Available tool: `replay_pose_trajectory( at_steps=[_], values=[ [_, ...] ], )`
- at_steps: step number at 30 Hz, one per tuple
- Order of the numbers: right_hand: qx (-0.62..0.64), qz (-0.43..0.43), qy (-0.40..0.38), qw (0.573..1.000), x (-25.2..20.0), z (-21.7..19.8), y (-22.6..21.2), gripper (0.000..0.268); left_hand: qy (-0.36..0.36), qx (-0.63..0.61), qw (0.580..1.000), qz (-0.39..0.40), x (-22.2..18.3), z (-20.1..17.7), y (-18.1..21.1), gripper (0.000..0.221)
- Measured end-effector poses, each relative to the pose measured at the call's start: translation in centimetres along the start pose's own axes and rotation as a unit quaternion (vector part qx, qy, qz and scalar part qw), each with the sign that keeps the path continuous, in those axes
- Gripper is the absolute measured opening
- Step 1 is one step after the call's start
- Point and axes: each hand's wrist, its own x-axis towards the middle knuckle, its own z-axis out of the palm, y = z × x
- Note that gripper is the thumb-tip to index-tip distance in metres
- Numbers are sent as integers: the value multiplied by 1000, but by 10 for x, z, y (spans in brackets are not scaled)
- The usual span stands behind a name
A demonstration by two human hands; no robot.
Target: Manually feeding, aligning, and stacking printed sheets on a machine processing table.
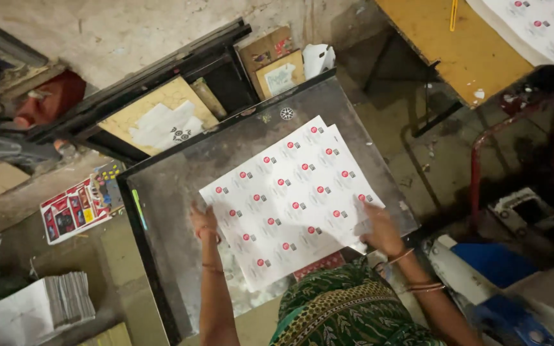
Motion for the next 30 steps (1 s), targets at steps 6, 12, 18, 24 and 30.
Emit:
replay_pose_trajectory(
  at_steps=[6, 12, 18, 24, 30],
  values=[
    [-149, 99, 22, 984, -4, 15, 41, 124, -169, 12, 976, 140, 69, 36, 48, 46],
    [-65, 124, 110, 984, -31, 33, 48, 83, -182, 161, 946, 215, 82, 64, 55, 34],
    [-4, 137, 188, 973, -71, 6, 49, 63, 8, 152, 979, 132, -27, 20, 151, 50],
    [132, 255, 268, 920, -166, -22, 151, 48, -90, 51, 927, 359, -227, 67, 257, 45],
    [273, 241, 584, 725, -355, -244, 151, 42, -185, -31, 880, 436, -313, 100, 321, 40]
  ],
)
